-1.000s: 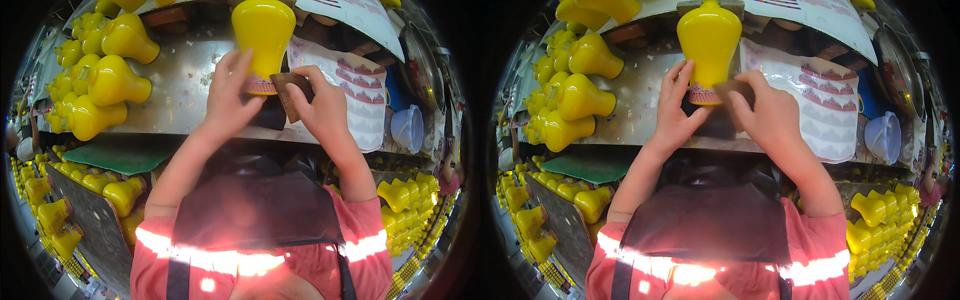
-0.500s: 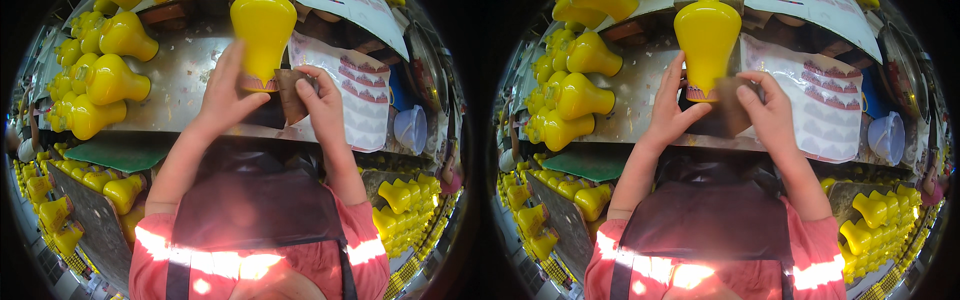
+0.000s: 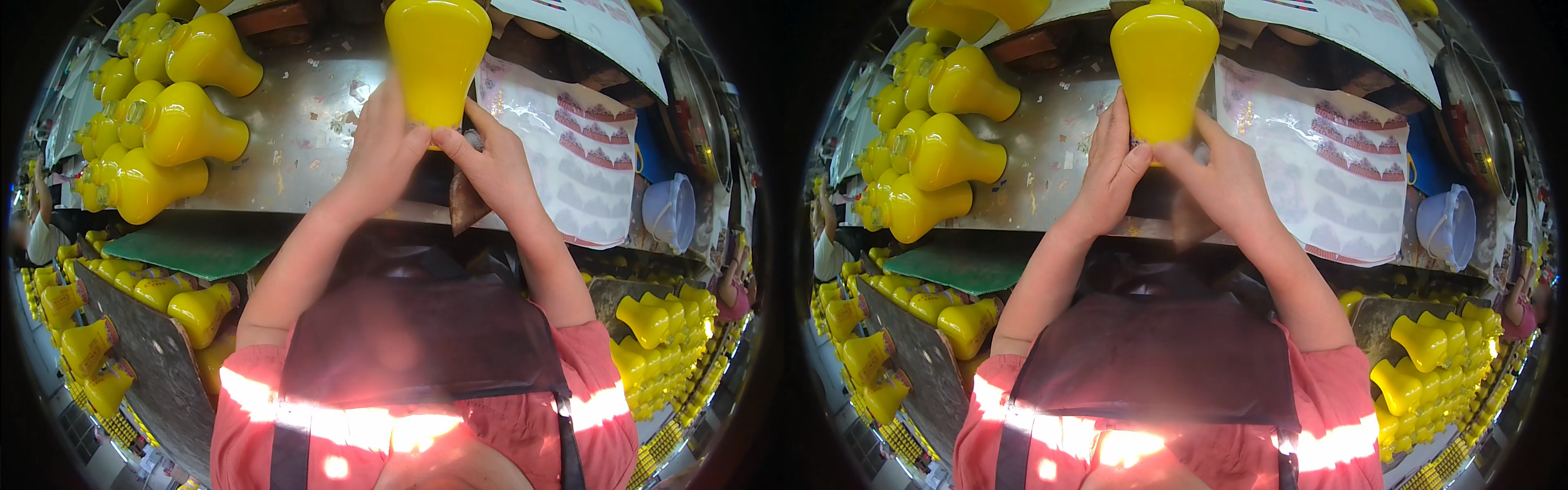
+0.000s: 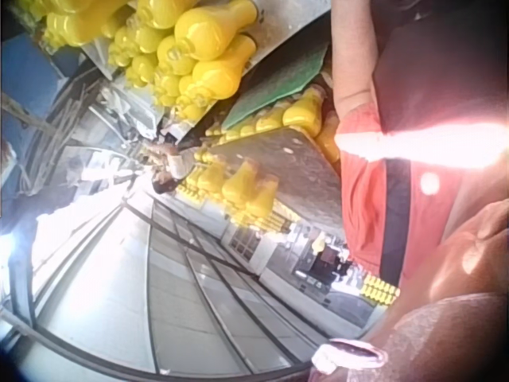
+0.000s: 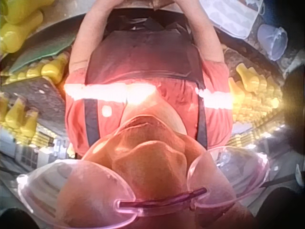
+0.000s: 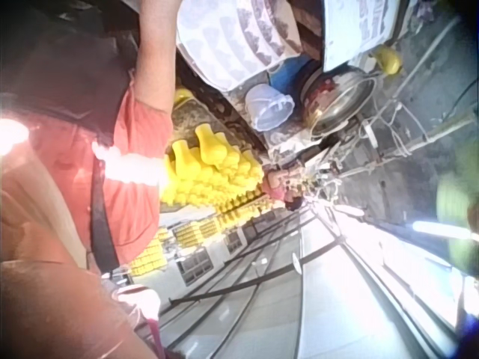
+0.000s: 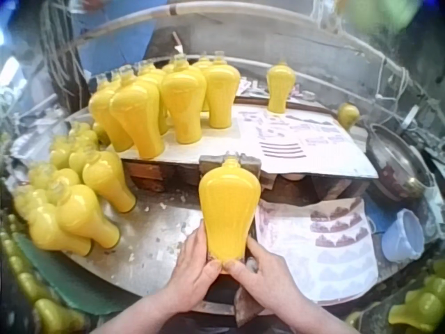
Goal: The person applies a decorative sticker to a yellow ceramic vase, smooths it with fingers, and then rubs the surface with a small abrasive pad. The person repeats this process on a second vase, applying a sticker and smoothing it before finishing with the abrasive pad.
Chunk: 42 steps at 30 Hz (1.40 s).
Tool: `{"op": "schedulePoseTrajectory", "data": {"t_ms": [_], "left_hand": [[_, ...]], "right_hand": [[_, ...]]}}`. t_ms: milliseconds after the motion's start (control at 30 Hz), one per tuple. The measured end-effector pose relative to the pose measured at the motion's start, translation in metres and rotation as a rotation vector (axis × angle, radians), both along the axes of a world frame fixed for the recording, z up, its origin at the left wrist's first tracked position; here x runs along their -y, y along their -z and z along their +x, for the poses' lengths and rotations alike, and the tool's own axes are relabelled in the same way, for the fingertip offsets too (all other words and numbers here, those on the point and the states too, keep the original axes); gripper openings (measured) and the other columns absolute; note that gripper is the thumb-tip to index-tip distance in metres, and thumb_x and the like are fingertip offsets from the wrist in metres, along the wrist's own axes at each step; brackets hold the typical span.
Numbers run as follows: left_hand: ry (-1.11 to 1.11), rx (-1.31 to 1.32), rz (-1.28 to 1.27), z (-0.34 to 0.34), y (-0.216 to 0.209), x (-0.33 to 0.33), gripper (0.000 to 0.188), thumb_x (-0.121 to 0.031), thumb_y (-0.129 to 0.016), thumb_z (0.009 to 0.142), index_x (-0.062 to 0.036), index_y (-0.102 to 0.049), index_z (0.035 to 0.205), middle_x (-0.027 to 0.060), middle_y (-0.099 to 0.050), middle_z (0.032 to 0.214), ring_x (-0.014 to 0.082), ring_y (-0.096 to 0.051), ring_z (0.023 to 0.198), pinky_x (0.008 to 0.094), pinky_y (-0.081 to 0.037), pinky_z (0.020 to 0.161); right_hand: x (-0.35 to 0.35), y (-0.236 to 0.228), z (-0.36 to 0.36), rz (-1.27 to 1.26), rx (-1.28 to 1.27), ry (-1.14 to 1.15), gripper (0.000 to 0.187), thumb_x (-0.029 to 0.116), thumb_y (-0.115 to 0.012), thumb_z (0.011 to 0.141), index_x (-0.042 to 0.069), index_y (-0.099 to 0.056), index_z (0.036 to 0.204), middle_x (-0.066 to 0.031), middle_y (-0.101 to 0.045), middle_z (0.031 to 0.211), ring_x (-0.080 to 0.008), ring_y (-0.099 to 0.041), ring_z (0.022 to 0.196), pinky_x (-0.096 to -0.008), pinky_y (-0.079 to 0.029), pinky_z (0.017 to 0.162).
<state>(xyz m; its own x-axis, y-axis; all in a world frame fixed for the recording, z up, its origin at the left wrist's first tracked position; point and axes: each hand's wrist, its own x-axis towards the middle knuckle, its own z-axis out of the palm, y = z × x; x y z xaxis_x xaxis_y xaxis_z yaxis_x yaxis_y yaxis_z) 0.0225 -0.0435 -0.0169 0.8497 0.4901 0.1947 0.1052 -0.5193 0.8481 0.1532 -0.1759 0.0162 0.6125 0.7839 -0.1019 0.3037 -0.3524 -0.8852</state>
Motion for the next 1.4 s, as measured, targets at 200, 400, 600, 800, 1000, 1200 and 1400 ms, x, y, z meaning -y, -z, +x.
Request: {"op": "schedulePoseTrajectory", "data": {"t_ms": [200,400,600,800,1000,1200,1400], "left_hand": [[0.038,0.028,-0.167,-0.001,0.0,-0.008,0.077,-0.033,-0.05,0.103,0.0036,-0.017,0.163,0.0247,-0.031,0.163,0.0395,-0.031,0.151,0.0443,-0.022,0.124],[-0.015,-0.01,-0.012,0.005,0.003,-0.005,0.075,-0.036,-0.047,0.106,0.0035,-0.018,0.163,0.025,-0.034,0.16,0.0402,-0.034,0.147,0.0449,-0.025,0.123],[0.032,0.035,0.011,-0.001,0.001,-0.003,0.073,-0.03,-0.047,0.103,0.0025,-0.019,0.163,0.0248,-0.035,0.16,0.0399,-0.033,0.149,0.0452,-0.023,0.123],[0.055,0.062,-0.404,0.004,-0.001,-0.011,0.075,-0.032,-0.047,0.103,0.0008,-0.017,0.164,0.0236,-0.034,0.16,0.0384,-0.032,0.149,0.0439,-0.022,0.124],[0.031,0.014,-0.128,0.0,-0.003,-0.006,0.076,-0.036,-0.046,0.105,0.0015,-0.016,0.164,0.024,-0.03,0.163,0.0367,-0.028,0.152,0.042,-0.017,0.125],[0.106,-0.008,-0.089,-0.005,0.004,-0.015,0.081,-0.037,-0.05,0.103,0.0026,-0.015,0.164,0.0237,-0.028,0.164,0.0359,-0.023,0.155,0.042,-0.016,0.126],[0.134,0.223,-0.687,-0.002,0.007,-0.014,0.091,-0.035,-0.065,0.094,0.001,-0.019,0.164,0.0158,-0.037,0.159,0.0246,-0.041,0.141,0.0381,-0.027,0.121]], "right_hand": [[-0.001,0.004,0.005,-0.03,0.01,-0.008,0.065,0.045,-0.07,0.091,0.005,-0.061,0.14,-0.0162,-0.071,0.084,-0.0224,-0.063,0.069,-0.0339,-0.052,0.069],[-0.004,0.005,0.003,-0.045,-0.038,-0.008,0.058,0.047,-0.066,0.093,0.004,-0.065,0.132,-0.0184,-0.072,0.082,-0.027,-0.069,0.073,-0.0369,-0.053,0.069],[-0.002,0.002,0.003,-0.074,0.094,-0.037,0.06,0.052,-0.065,0.091,0.006,-0.065,0.13,-0.0217,-0.07,0.081,-0.0336,-0.068,0.068,-0.0403,-0.052,0.068],[-0.003,0.0,0.005,-0.006,-0.094,-0.041,0.062,0.054,-0.064,0.091,0.006,-0.064,0.131,-0.0205,-0.072,0.083,-0.0332,-0.071,0.075,-0.0387,-0.055,0.073],[-0.007,-0.011,0.001,-0.248,0.166,-0.063,0.071,0.061,-0.065,0.088,0.003,-0.064,0.13,-0.0235,-0.074,0.096,-0.0409,-0.073,0.092,-0.0437,-0.056,0.082],[-0.005,-0.013,0.002,-0.27,0.177,-0.099,0.074,0.062,-0.068,0.086,0.004,-0.064,0.132,-0.0245,-0.074,0.104,-0.0384,-0.072,0.098,-0.0416,-0.055,0.086],[0.001,-0.017,0.015,-0.041,-0.308,-0.002,0.046,0.04,-0.055,0.103,0.004,-0.068,0.13,-0.005,-0.07,0.108,-0.0124,-0.062,0.093,-0.026,-0.048,0.083]]}}
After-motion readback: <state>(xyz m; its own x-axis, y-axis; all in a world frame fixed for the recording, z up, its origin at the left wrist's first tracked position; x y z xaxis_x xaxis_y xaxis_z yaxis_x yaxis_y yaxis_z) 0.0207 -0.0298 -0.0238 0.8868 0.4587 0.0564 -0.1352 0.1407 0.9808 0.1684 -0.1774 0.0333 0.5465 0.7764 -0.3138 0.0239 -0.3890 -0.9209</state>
